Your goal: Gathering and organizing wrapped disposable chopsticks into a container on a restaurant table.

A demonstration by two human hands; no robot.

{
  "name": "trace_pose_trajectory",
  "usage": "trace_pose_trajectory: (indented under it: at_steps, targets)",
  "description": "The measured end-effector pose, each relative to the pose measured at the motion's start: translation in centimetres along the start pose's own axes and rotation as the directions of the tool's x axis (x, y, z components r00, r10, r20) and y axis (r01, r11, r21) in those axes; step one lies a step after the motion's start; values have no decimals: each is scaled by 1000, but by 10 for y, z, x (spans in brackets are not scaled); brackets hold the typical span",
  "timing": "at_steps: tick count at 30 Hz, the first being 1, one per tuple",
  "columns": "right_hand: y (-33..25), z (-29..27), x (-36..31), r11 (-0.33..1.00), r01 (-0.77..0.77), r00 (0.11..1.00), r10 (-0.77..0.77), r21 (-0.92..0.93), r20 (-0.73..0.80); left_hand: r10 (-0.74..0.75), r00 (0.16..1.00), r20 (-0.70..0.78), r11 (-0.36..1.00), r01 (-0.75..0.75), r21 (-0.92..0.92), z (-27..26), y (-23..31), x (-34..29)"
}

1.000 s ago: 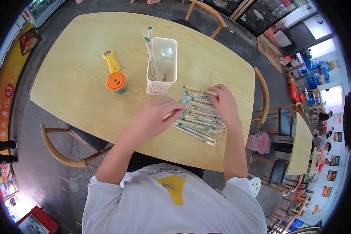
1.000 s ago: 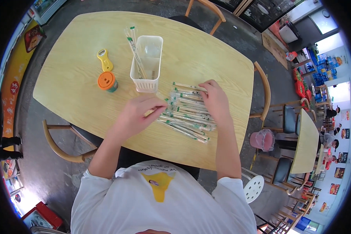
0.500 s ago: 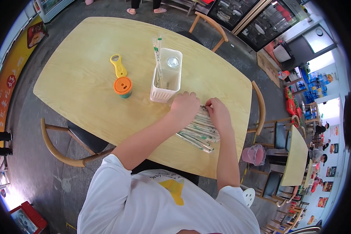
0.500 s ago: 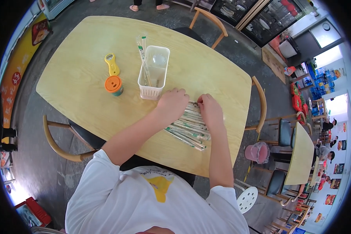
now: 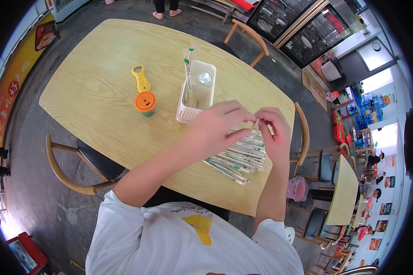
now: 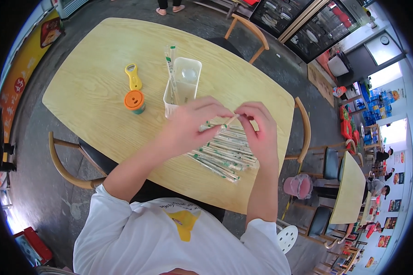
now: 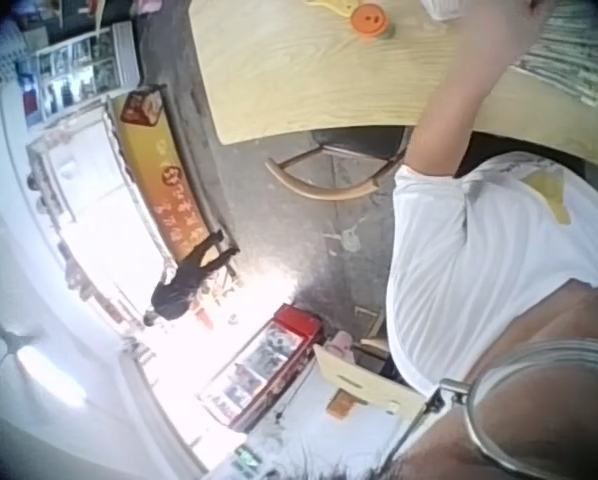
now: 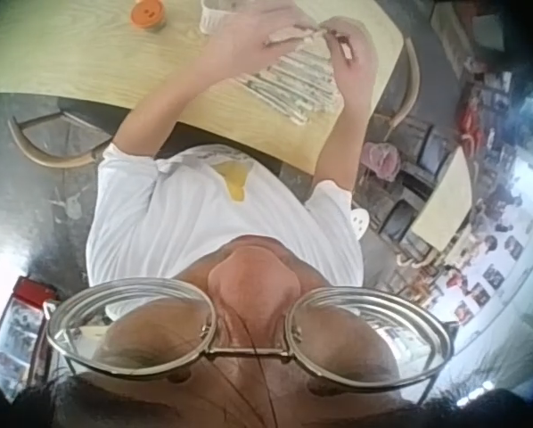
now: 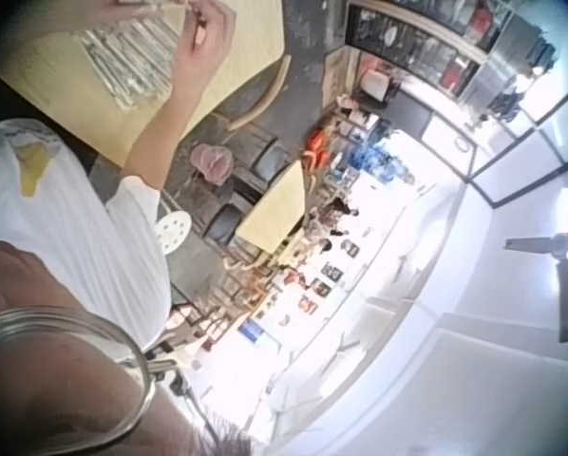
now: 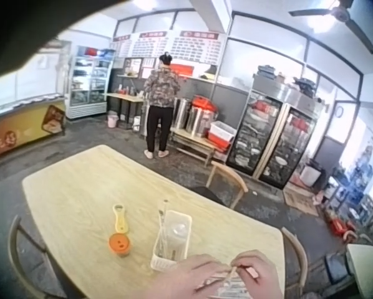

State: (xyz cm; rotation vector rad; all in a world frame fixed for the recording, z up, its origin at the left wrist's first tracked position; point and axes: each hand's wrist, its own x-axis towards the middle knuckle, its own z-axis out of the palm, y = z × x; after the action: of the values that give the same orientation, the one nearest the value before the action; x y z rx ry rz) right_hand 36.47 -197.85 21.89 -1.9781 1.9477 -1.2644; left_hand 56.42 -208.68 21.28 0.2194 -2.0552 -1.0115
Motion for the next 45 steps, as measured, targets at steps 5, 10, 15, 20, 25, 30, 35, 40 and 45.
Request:
trace_pose_trajectory:
  at_steps: [5,10,15,20,25,30,35,40,45]
  targets:
    - [-50,15,44,927,232,973,-221,294,-72,228,962,-152,972,-217,85,-37,20,18]
    - [-53,52,77,898,-6,999,-10,439,34,98,948,-304,956,-5,293,-62,-3,28]
    - [-32,91,89,984,-109,988,92,139,128,-35,958,-285,881,165,444,-66,-40,15]
    - [-12,112,77,995,-44,991,55,-90,120,-121,957,-262,794,252,553,-67,-56,-7]
    - [-15,109,67,992,-82,996,83,-95,13,62,910,-410,872,150,465,-69,-24,-20]
    - [-10,103,65,995,-80,997,80,-58,-2,372,926,-72,889,-377,-261,-79,116,-28]
    - [-17,105,57,996,-88,995,88,-5,-42,390,912,-130,718,-389,-578,-66,130,-30]
    - [-20,98,47,993,-105,990,110,61,-84,353,932,-85,705,-325,-630,-66,135,-29]
    - [10,58,22,974,-225,967,227,27,-117,435,898,56,816,-367,-447,-66,103,-30]
